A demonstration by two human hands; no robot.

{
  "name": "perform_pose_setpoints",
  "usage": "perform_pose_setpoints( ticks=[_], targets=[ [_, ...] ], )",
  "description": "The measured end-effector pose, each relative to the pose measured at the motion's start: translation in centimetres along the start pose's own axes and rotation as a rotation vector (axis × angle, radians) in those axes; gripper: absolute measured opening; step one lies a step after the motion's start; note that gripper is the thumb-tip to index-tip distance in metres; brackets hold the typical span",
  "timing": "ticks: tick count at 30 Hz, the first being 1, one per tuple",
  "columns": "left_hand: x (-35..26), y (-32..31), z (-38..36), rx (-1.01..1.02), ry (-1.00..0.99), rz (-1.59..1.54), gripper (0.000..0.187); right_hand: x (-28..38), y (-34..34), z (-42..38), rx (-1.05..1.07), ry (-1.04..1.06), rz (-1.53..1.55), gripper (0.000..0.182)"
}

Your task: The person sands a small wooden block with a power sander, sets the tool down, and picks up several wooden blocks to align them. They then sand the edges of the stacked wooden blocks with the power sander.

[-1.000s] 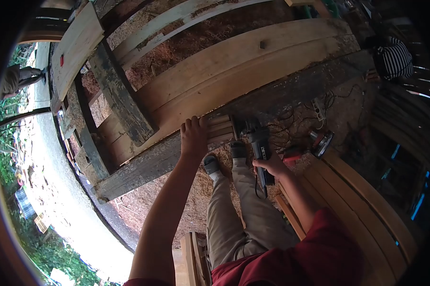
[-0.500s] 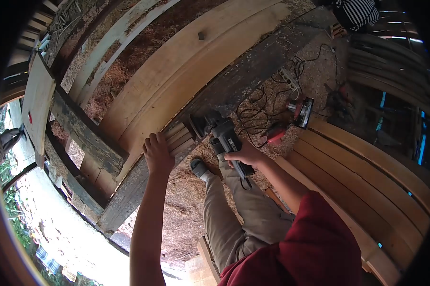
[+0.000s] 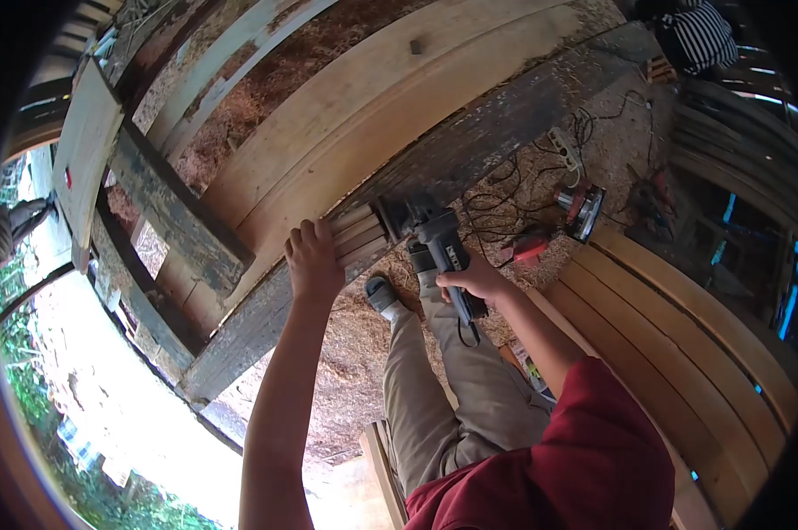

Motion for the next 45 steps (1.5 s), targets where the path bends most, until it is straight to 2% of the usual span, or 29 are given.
perform_pose_setpoints(
  ticks=[2,10,22,45],
  targets=[
    [0.0,-0.1,0.0,0.003,0.003,0.003,0.065,0.4,0.0,-0.1,0.012,0.023,-0.008,0.037],
    [0.1,0.0,0.0,0.026,0.008,0.017,0.062,0.8,0.0,-0.2,-0.012,-0.033,-0.048,0.032],
    [0.2,-0.2,-0.1,0.006,-0.007,0.040,0.062,0.6,-0.1,-0.1,-0.069,-0.023,-0.053,0.037],
    [0.2,-0.3,-0.1,0.007,-0.016,0.031,0.063,1.4,-0.5,-0.6,-0.081,-0.008,-0.063,0.031]
  ],
)
Point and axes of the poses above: each hand's wrist, its own z-axis towards the middle knuckle, its own y-axis out of the back of the hand, x = y × z, the point moved 6 cm from there along z, towards the middle knuckle, and after that the axes turned 6 degrees about -z, right-handed, at the moved point
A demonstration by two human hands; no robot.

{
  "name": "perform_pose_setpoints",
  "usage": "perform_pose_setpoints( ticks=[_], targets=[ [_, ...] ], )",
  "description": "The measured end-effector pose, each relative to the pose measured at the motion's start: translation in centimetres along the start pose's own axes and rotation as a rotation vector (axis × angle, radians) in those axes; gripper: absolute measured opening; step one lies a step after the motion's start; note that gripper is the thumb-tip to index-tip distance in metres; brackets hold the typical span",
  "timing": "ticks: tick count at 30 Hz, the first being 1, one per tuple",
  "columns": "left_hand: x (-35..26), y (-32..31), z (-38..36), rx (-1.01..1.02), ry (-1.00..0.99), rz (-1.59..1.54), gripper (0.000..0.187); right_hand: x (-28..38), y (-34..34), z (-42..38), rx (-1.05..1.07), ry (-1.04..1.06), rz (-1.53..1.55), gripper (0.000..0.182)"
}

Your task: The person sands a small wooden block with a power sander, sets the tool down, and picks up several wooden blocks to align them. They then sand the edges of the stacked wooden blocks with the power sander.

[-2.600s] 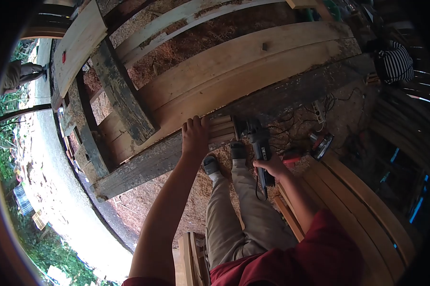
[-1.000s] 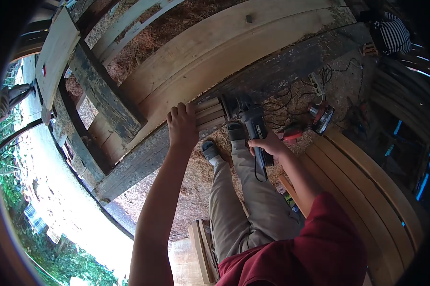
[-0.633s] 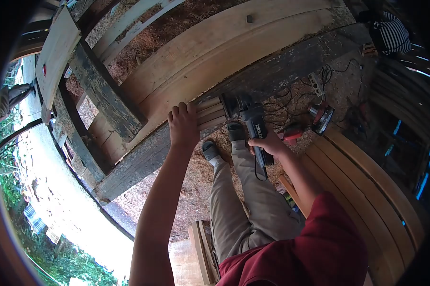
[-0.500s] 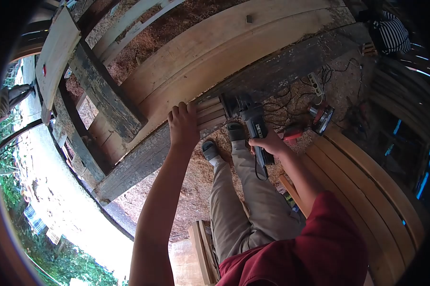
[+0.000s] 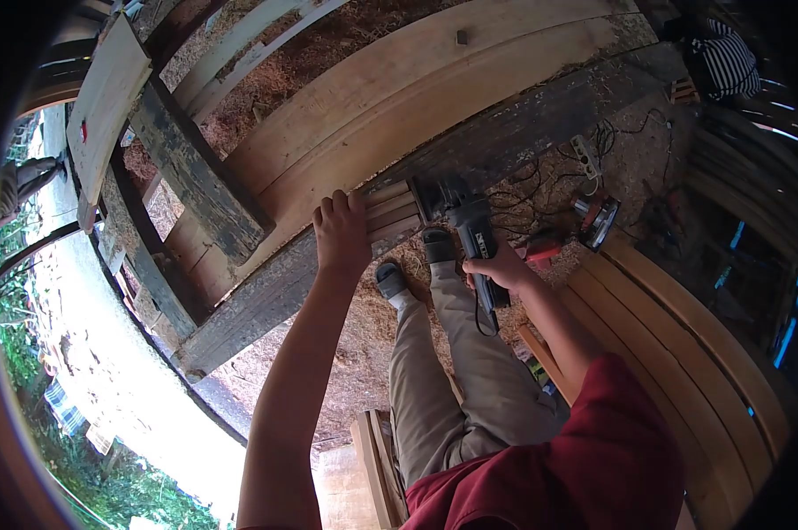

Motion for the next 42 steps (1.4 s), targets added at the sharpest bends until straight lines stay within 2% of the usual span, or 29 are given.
perform_pose_setpoints(
  ticks=[34,42],
  targets=[
    [-0.1,0.0,0.0,0.003,-0.004,0.024,0.069,-0.7,0.2,0.6,0.012,-0.013,-0.023,0.033],
    [-0.2,0.1,0.1,-0.003,0.000,-0.001,0.064,-1.1,0.4,0.3,0.020,-0.020,-0.028,0.032]
  ],
)
Point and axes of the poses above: each hand's wrist, its own z-axis towards the middle knuckle, its own y-axis out of the back of the hand, x = y × z, the point moved 6 cm from there along z, towards the middle knuckle, and after that the axes turned 6 degrees about -z, right-handed, at the moved point
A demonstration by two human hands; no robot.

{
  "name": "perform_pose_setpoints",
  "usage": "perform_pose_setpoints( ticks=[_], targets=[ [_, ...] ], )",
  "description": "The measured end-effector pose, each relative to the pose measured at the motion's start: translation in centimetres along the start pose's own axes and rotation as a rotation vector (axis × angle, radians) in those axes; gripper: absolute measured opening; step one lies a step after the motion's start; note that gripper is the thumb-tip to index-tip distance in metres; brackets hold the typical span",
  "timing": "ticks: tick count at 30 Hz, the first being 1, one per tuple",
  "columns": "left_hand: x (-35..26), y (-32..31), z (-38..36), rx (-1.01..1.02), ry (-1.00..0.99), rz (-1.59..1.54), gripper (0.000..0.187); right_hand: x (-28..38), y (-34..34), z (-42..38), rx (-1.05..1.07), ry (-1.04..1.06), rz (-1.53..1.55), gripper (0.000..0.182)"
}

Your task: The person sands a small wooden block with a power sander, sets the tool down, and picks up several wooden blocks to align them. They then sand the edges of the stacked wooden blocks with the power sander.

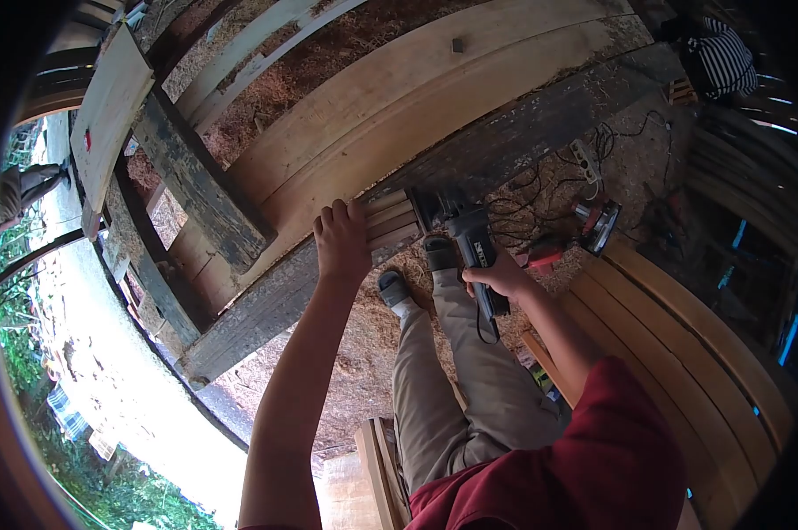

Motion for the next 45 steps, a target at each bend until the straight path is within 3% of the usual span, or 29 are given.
perform_pose_setpoints(
  ticks=[45],
  targets=[
    [0.1,-0.2,0.0,0.009,0.006,-0.001,0.067,1.1,-0.3,0.1,-0.001,0.013,-0.017,0.034]
  ],
)
Point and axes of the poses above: each hand's wrist, its own z-axis towards the middle knuckle, its own y-axis out of the back of the hand, x = y × z, the point moved 6 cm from there along z, towards the middle knuckle, and after that the axes turned 6 degrees about -z, right-handed, at the moved point
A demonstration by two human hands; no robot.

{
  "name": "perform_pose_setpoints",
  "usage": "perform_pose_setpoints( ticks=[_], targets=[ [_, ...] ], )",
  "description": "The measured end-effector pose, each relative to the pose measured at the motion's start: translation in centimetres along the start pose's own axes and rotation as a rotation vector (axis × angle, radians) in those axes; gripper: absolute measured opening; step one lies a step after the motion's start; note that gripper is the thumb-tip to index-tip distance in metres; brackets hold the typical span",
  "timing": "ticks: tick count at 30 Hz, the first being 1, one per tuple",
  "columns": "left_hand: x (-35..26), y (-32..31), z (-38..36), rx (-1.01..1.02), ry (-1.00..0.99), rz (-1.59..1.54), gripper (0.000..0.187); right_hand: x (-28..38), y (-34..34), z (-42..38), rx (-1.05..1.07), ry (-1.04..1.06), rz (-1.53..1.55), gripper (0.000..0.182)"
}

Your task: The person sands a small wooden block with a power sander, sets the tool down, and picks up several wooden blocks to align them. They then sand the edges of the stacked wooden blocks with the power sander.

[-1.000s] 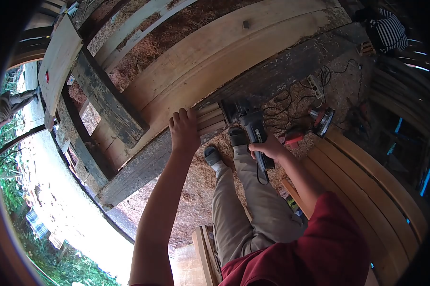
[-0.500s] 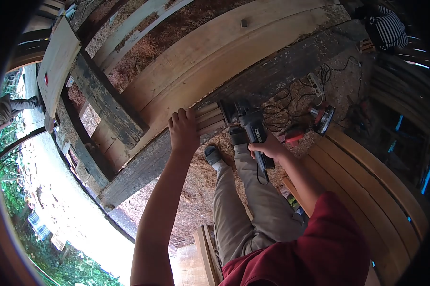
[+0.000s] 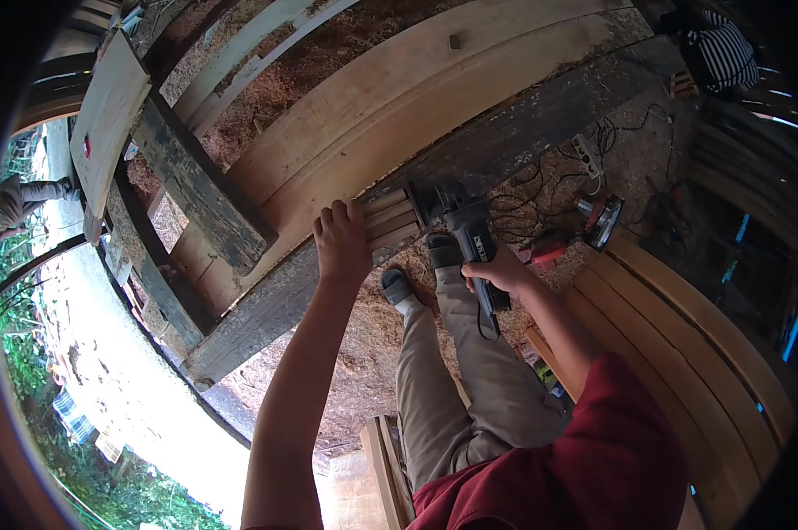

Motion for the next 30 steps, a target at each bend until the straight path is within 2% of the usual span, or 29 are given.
perform_pose_setpoints(
  ticks=[30],
  targets=[
    [-0.2,0.2,-0.1,0.015,-0.003,0.011,0.065,1.2,0.0,-0.3,-0.018,-0.058,-0.002,0.033]
  ],
)
Point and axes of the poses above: each hand's wrist, its own z-axis towards the middle knuckle, its own y-axis out of the back of the hand, x = y × z, the point moved 6 cm from there along z, towards the middle knuckle, and after that the axes turned 6 degrees about -z, right-handed, at the moved point
